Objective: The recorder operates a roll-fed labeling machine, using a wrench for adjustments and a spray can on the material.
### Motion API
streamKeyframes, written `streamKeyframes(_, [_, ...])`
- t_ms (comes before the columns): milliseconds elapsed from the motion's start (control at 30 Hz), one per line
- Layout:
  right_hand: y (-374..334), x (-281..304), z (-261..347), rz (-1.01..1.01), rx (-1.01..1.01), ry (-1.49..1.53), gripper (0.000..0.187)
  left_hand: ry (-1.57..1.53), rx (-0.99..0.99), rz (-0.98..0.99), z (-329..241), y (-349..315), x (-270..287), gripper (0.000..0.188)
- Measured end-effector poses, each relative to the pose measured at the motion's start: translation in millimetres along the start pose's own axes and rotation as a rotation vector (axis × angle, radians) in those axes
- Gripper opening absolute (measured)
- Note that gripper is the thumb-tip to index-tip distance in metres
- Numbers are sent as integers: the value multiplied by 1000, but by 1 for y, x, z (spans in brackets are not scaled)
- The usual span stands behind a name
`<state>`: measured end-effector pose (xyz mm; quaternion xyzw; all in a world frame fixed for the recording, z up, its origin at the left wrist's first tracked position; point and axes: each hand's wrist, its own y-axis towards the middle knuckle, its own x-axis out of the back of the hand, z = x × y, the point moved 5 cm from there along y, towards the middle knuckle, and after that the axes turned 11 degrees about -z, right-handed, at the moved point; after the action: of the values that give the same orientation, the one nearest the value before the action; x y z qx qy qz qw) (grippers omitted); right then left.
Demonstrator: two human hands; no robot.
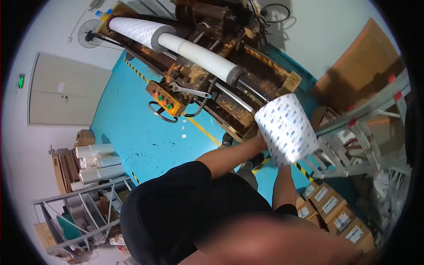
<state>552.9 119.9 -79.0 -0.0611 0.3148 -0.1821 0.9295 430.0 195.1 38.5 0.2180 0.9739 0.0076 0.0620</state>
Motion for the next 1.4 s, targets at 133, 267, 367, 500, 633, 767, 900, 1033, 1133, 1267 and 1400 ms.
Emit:
streamKeyframes(133, [-9, -6, 3, 246, 99, -165, 40, 48, -35, -107, -1, -36, -6, 62])
streamKeyframes(267, [-21, 1, 6, 386, 225, -365, 41, 24, -23, -143, -8, -75, -13, 62])
streamKeyframes(367, [-21, 8, 4, 347, 314, -567, 42, -56, 50, -52, -14, -89, -3, 62])
streamKeyframes(500, [5, 10, -17, -144, -291, -435, 47, -232, 305, 312, -35, -136, 56, 63])
streamKeyframes(633, [-11, -35, 17, -353, -319, -351, 52, -333, 506, 543, -51, -192, 142, 63])
streamKeyframes(767, [-36, -5, -2, -405, -168, -676, 63, -369, 625, 650, -55, -228, 210, 64])
streamKeyframes(900, [-74, -30, 1, -575, -2, -872, 70, -396, 692, 657, -61, -263, 282, 65])
streamKeyframes(1033, [-121, -42, -14, -644, 21, -876, 73, -412, 742, 683, -75, -292, 345, 66])
streamKeyframes(1133, [-155, -33, -34, -740, 57, -760, 69, -414, 769, 723, -71, -290, 350, 67])
streamKeyframes(1267, [-202, -47, -33, -779, 32, -472, 58, -404, 795, 725, -73, -292, 344, 68])
streamKeyframes(1400, [-267, -93, -9, -793, -10, -282, 44, -385, 735, 507, -79, -306, 322, 70])
